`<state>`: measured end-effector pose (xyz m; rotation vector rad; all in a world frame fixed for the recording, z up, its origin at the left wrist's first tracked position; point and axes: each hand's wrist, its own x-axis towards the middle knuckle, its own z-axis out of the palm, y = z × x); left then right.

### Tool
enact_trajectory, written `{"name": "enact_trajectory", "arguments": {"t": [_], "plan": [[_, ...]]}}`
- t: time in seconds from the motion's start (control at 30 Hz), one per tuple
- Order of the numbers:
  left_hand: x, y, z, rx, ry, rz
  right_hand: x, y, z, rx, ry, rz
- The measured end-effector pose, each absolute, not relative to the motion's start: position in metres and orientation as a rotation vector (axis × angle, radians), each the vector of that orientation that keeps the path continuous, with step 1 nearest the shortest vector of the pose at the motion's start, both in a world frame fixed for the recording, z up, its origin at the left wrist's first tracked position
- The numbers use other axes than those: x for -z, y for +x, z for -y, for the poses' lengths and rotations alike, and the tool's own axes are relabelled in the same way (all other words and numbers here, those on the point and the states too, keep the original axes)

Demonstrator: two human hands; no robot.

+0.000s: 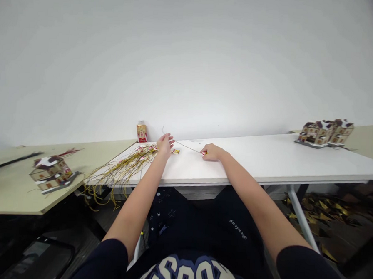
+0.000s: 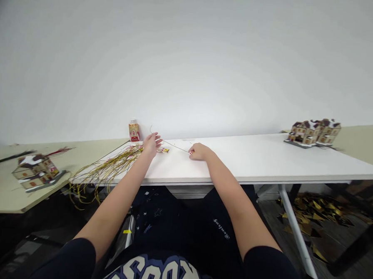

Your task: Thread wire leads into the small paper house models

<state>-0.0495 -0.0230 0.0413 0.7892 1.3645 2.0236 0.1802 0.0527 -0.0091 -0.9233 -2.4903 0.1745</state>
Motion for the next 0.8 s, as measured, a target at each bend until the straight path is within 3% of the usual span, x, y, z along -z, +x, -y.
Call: {"name": "enact_trajectory", "arguments": {"t": [0.43,0.8], "plan": [[-0.022,-0.062,0.019,-2.048,0.873,-1.519,-0.011,0.181,-0.063,-0.501,-1.049,2.599],[-0.006,-0.069,0.012,-1.852,1.421,-1.645,-0.036,0.284,-0.106,-0.311,-1.234,2.153]]}}
